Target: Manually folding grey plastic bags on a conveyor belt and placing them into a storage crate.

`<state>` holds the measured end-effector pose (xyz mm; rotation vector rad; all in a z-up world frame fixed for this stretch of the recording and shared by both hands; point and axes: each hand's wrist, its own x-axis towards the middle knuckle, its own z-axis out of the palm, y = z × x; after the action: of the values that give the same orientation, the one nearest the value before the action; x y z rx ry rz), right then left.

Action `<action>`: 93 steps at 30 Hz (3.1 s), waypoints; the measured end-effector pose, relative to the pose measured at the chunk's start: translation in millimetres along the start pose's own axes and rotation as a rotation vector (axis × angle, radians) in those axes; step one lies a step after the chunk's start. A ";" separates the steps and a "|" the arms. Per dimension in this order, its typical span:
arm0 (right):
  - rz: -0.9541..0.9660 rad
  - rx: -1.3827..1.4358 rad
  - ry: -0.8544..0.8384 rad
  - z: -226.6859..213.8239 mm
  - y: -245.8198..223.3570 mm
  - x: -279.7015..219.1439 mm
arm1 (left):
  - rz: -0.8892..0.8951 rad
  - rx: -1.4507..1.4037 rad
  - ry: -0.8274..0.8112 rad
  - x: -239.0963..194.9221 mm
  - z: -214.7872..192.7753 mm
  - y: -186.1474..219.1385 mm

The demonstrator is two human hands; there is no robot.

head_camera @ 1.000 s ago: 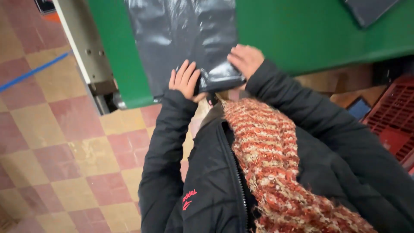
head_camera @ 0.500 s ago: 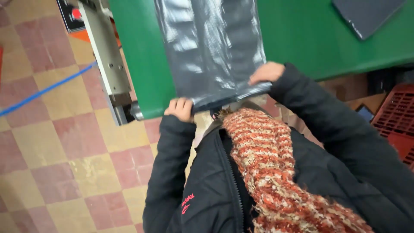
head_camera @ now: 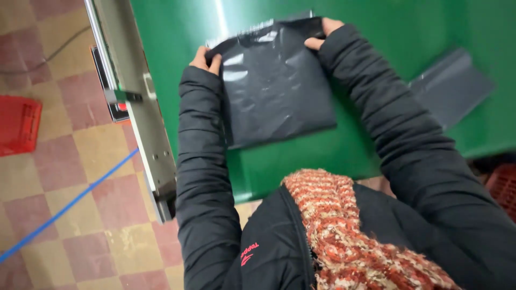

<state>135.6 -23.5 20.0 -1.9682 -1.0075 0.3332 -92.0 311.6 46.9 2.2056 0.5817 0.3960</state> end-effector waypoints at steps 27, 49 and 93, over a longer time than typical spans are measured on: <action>-0.603 -0.815 -0.017 29.3 -153.6 -129.3 | -0.454 -1.789 -0.562 -99.1 54.2 -133.4; -0.418 -0.854 0.023 71.5 -159.6 -145.7 | 0.703 0.559 -0.211 -182.6 -43.1 25.1; 0.712 -0.403 0.946 -126.8 83.0 -323.4 | 0.474 0.127 -0.239 -78.1 508.3 204.9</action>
<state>45.3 -366.9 -18.8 -2.3909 0.2697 -0.4487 131.3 -166.2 -121.1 2.4613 -0.0530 0.3352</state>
